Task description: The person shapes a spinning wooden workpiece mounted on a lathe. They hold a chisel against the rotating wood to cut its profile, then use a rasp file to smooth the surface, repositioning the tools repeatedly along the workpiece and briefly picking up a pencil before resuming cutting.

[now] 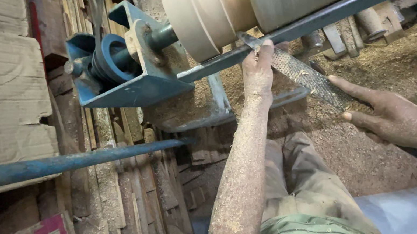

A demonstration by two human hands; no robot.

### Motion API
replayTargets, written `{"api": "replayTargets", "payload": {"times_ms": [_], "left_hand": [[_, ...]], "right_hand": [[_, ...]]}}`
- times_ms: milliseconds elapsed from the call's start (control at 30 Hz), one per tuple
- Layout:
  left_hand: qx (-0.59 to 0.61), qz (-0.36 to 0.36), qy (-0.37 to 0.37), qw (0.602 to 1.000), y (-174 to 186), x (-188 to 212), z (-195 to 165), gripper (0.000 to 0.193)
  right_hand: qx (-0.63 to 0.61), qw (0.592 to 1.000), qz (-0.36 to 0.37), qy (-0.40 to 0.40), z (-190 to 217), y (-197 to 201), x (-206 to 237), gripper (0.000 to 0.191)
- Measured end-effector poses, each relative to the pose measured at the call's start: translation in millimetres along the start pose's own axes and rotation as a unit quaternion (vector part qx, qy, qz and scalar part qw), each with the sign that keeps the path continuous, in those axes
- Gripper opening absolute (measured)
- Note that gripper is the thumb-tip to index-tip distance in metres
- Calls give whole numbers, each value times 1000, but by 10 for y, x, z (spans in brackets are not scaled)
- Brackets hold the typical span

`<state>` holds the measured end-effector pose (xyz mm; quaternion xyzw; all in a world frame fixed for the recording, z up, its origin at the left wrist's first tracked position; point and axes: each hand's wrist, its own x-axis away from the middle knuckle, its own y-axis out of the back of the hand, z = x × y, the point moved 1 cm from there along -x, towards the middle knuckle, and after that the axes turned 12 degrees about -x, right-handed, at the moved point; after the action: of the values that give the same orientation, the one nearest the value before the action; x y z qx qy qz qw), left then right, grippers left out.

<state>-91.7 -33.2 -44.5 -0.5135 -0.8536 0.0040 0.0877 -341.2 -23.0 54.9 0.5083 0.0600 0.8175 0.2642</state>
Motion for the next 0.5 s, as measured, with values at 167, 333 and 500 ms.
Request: {"api": "replayTargets", "payload": {"times_ms": [167, 333, 500], "left_hand": [[34, -3, -3, 999, -42, -15, -28, 27], [-33, -4, -2, 999, -11, -22, 27, 35], [-105, -42, 39, 993, -14, -50, 47, 34]], "right_hand": [[-22, 999, -12, 42, -47, 13, -28, 76], [-6, 998, -14, 66, -88, 7, -120, 79], [-51, 998, -1, 36, -76, -37, -50, 78]]}}
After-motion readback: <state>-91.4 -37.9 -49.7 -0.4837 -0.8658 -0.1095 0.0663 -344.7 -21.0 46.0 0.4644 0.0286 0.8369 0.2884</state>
